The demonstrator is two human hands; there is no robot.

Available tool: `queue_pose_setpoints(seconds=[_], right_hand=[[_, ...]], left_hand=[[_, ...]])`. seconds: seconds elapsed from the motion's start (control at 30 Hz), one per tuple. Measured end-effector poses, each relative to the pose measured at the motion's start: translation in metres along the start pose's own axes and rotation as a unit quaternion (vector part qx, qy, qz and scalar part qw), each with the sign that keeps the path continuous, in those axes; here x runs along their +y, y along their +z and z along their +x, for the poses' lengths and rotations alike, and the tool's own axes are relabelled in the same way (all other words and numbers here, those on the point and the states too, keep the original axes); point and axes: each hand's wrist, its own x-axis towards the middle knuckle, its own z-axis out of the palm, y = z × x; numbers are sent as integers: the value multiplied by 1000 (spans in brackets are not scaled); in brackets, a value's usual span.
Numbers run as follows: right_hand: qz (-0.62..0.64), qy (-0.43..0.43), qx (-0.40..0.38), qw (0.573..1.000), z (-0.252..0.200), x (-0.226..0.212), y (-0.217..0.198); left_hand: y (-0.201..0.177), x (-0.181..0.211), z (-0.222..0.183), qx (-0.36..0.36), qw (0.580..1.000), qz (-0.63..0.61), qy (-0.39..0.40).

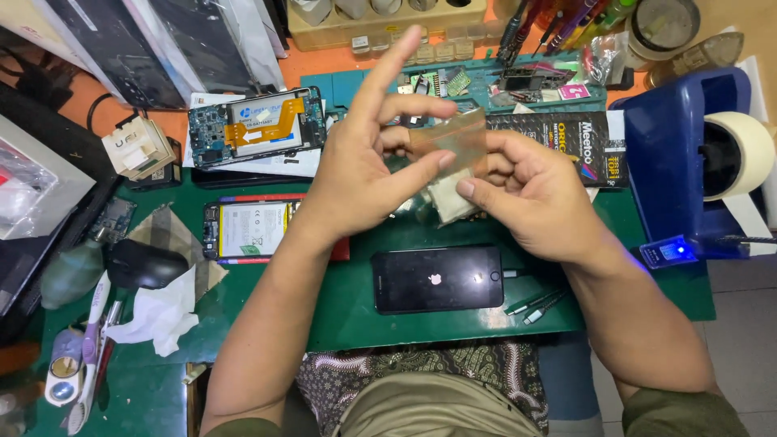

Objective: Technician repairing a mobile phone by installing and connecting a small internal component board.

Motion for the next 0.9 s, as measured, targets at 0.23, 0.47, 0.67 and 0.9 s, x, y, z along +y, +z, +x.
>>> queue_pose_setpoints(seconds=[0.23, 0.47, 0.67, 0.9], right_hand=[[-8, -9, 93, 996, 3, 4, -2], [-134, -114, 74, 982, 3, 2, -1], [-303, -186, 34, 934, 3, -8, -1], [-385, -245, 65, 887, 6, -10, -3]], left_hand=[[19, -31, -6, 14, 984, -96, -149], [22, -44, -6, 40, 995, -76, -44], [21, -41, -5, 74, 996, -42, -35], [18, -37, -9, -27, 986, -150, -73]])
